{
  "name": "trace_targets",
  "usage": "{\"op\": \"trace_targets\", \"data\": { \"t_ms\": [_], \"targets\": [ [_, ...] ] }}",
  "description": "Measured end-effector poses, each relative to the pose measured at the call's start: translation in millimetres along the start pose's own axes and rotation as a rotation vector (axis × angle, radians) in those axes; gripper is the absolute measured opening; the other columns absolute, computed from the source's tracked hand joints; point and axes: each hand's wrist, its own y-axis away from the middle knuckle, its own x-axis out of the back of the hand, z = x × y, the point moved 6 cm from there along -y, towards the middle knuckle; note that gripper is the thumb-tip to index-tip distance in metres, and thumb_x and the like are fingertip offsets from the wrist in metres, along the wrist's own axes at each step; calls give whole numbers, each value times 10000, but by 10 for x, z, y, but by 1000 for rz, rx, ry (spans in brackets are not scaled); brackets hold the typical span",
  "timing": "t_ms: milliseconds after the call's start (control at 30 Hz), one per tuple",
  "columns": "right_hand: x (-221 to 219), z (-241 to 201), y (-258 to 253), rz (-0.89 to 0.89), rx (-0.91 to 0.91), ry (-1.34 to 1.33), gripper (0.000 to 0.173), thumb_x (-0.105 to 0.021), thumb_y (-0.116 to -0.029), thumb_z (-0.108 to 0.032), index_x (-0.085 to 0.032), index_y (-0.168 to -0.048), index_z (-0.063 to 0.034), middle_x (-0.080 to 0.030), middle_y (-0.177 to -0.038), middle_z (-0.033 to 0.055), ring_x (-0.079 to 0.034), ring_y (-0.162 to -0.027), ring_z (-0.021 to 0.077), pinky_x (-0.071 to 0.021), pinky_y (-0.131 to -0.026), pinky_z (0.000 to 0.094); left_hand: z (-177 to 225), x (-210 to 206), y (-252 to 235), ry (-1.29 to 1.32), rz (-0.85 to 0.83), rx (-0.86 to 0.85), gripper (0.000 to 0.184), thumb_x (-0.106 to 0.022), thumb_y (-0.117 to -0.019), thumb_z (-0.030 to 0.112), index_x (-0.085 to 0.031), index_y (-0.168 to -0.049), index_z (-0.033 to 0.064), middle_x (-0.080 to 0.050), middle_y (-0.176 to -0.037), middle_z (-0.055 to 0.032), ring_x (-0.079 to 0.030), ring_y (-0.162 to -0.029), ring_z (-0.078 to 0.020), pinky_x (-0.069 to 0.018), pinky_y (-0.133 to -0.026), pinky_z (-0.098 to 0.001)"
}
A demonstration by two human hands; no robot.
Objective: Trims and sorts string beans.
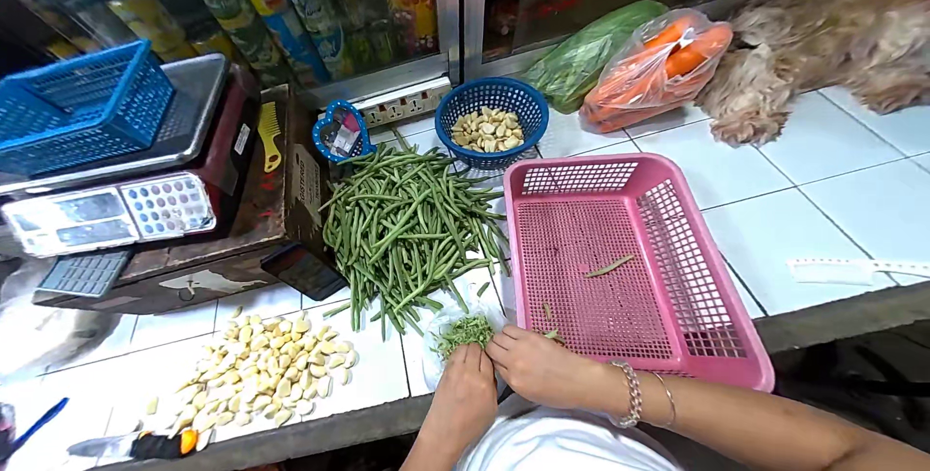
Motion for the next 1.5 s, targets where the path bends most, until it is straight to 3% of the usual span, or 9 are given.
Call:
{"op": "trace_targets", "data": {
  "t_ms": [167,300,467,600,833,1000,1133,1300,1500],
  "targets": [
    [-71,-19,66,-61,32,-121,106,-621,-850,90,-705,-791,63,-686,-826,183,-703,-793,310,-564,-776,392,25,7,15,44,-167,-13,181,-617,-847,11,-714,-913,-127,-707,-898,-241,-729,-885,-375,-594,-803,-411],
    [-106,-55,88,-287,-42,-365,109,-580,-907,98,-678,-903,145,-650,-965,272,-695,-781,370,-565,-614,416,-7,-11,7,201,-401,77,241,-577,-916,5,-683,-1040,-172,-691,-1051,-303,-684,-1058,-439,-547,-940,-461],
    [-169,-10,111,-459,-72,-472,155,-532,-952,88,-665,-994,155,-636,-1088,293,-677,-906,426,-549,-687,481,-55,-31,26,243,-393,2,229,-569,-909,12,-691,-1009,-155,-697,-1016,-290,-695,-1027,-422,-553,-929,-447],
    [-102,42,156,-254,-55,-447,109,-595,-897,103,-699,-929,116,-692,-1028,253,-702,-884,405,-557,-682,484,-102,40,93,249,-231,-89,151,-601,-913,28,-707,-881,-75,-700,-879,-217,-724,-886,-357,-592,-820,-397],
    [-4,416,131,61,-510,-650,166,-597,-951,19,-712,-1026,112,-694,-973,267,-710,-901,411,-589,-814,476,-197,315,-67,113,202,-13,191,-571,-875,127,-710,-800,19,-678,-731,-95,-687,-698,-217,-568,-676,-293],
    [71,543,217,268,-752,-965,185,-604,-953,21,-716,-1065,115,-675,-1074,250,-671,-922,230,-551,-849,281,-307,174,-93,283,8,318,191,-710,-878,86,-724,-920,-100,-708,-841,-218,-720,-764,-352,-594,-716,-465],
    [17,585,265,497,-957,-1457,77,-635,-882,55,-703,-912,78,-670,-1052,62,-620,-929,-16,-514,-833,136,-175,34,-157,639,11,390,342,-659,-938,116,-652,-1167,-139,-710,-1026,-239,-702,-808,-238,-576,-753,-340],
    [-32,627,334,662,-971,-1737,178,-629,-854,46,-727,-870,-101,-698,-935,-109,-645,-854,-40,-547,-789,154,-13,18,-314,722,207,243,188,-639,-908,63,-669,-957,-116,-657,-818,-151,-589,-670,-64,-493,-653,-158],
    [89,723,512,695,-1073,-1573,197,-631,-857,100,-705,-970,-42,-708,-859,-107,-658,-768,-39,-561,-754,155,1,-4,-368,833,115,251,216,-610,-940,87,-680,-977,-115,-646,-803,-114,-549,-667,-4,-456,-642,-122]
  ]
}}
